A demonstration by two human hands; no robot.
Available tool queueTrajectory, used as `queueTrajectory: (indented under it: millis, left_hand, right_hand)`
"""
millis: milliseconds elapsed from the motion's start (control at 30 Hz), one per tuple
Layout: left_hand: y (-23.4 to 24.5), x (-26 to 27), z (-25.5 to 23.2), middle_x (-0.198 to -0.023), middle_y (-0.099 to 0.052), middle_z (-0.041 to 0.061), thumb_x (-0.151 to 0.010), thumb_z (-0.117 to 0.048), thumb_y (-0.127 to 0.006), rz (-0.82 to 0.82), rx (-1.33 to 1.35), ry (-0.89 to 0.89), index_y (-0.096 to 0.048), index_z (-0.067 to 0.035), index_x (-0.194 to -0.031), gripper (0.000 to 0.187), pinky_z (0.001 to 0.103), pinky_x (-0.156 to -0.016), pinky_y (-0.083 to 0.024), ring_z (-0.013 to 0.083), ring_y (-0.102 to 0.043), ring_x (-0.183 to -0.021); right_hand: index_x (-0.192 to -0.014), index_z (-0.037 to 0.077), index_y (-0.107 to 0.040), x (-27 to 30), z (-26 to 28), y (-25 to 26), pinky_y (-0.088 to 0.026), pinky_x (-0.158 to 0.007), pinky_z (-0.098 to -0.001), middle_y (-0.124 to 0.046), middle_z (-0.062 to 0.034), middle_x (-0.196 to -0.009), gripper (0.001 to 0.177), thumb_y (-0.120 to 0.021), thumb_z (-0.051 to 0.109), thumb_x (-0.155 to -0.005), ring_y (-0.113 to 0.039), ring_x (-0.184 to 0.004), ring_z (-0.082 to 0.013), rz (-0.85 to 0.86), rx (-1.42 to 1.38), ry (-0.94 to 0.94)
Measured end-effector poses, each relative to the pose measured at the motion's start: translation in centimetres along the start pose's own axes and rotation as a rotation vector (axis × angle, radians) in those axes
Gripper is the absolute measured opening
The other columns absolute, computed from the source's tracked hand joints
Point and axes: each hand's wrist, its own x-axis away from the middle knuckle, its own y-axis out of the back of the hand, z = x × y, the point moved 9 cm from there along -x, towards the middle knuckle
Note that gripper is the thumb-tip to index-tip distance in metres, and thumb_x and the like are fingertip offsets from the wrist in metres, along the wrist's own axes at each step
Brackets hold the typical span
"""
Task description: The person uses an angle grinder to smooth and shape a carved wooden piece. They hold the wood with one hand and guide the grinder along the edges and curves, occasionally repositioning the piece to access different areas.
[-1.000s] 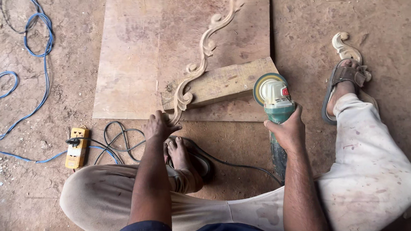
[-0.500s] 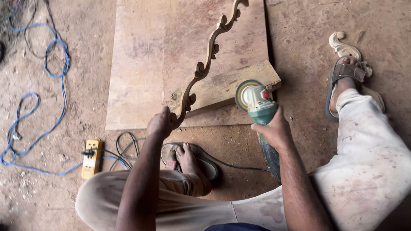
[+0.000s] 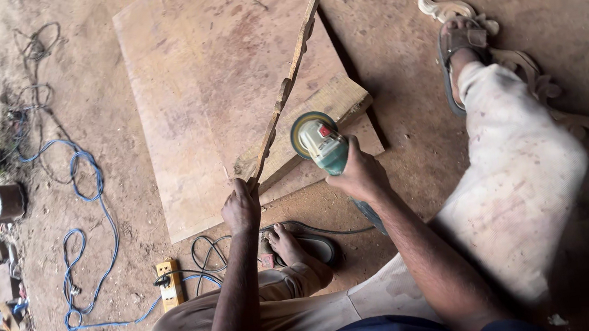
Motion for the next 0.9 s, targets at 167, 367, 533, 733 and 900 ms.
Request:
queueTrajectory:
  millis: [167, 367, 533, 733, 900]
  left_hand:
    - [0.1, 0.6, -2.0, -0.071, -0.071, 0.014, -0.098, -0.038, -0.07, -0.024, 0.013, -0.069, -0.045, -0.012, -0.098, 0.036, 0.047, -0.048, -0.054, 0.034, -0.07, -0.059]
    - [-1.2, 0.7, -2.3, -0.07, -0.07, 0.01, -0.102, -0.039, -0.066, 0.066, -0.023, -0.075, -0.044, -0.012, -0.099, 0.035, 0.042, -0.044, -0.054, 0.0268, -0.068, -0.054]
    - [-2.2, 0.6, -2.1, -0.066, -0.067, 0.009, -0.106, -0.039, -0.063, 0.13, -0.054, -0.054, -0.044, -0.012, -0.098, 0.034, 0.04, -0.042, -0.054, 0.0247, -0.067, -0.051]
    - [-0.5, 1.0, -3.4, -0.065, -0.066, 0.01, -0.102, -0.036, -0.067, 0.006, -0.012, -0.166, -0.044, -0.011, -0.097, 0.035, 0.044, -0.046, -0.053, 0.029, -0.068, -0.055]
    - [0.1, 0.9, -3.5, -0.069, -0.068, 0.01, -0.101, -0.033, -0.069, -0.005, 0.0, -0.17, -0.045, -0.011, -0.095, 0.033, 0.044, -0.048, -0.055, 0.0296, -0.07, -0.059]
  right_hand:
    - [-0.151, 0.003, -0.021, 0.0, 0.7, 0.3, -0.064, -0.086, -0.0449, -0.069, -0.0196, -0.114, 0.101, -0.082, 0.022, -0.073, -0.076, -0.096, -0.0303, 0.008, 0.028, -0.017]
    - [-0.15, 0.003, -0.023, 0.4, 0.3, 0.2, -0.062, -0.09, -0.0469, -0.068, -0.0212, -0.116, 0.101, -0.084, 0.022, -0.071, -0.074, -0.101, -0.0319, 0.057, 0.079, -0.082]
    - [-0.15, 0.003, -0.022, 0.2, 0.3, 0.0, -0.062, -0.091, -0.0472, -0.067, -0.0231, -0.119, 0.102, -0.084, 0.023, -0.072, -0.074, -0.104, -0.0334, 0.084, 0.104, -0.112]
    - [-0.15, 0.004, -0.022, 0.5, 0.7, 0.1, -0.06, -0.093, -0.049, -0.066, -0.024, -0.12, 0.102, -0.084, 0.024, -0.072, -0.072, -0.108, -0.0346, 0.091, 0.139, -0.1]
    - [-0.151, 0.007, -0.022, 0.6, 0.5, 0.4, -0.059, -0.094, -0.0498, -0.066, -0.0225, -0.121, 0.099, -0.081, 0.022, -0.073, -0.071, -0.11, -0.0343, 0.098, 0.116, -0.12]
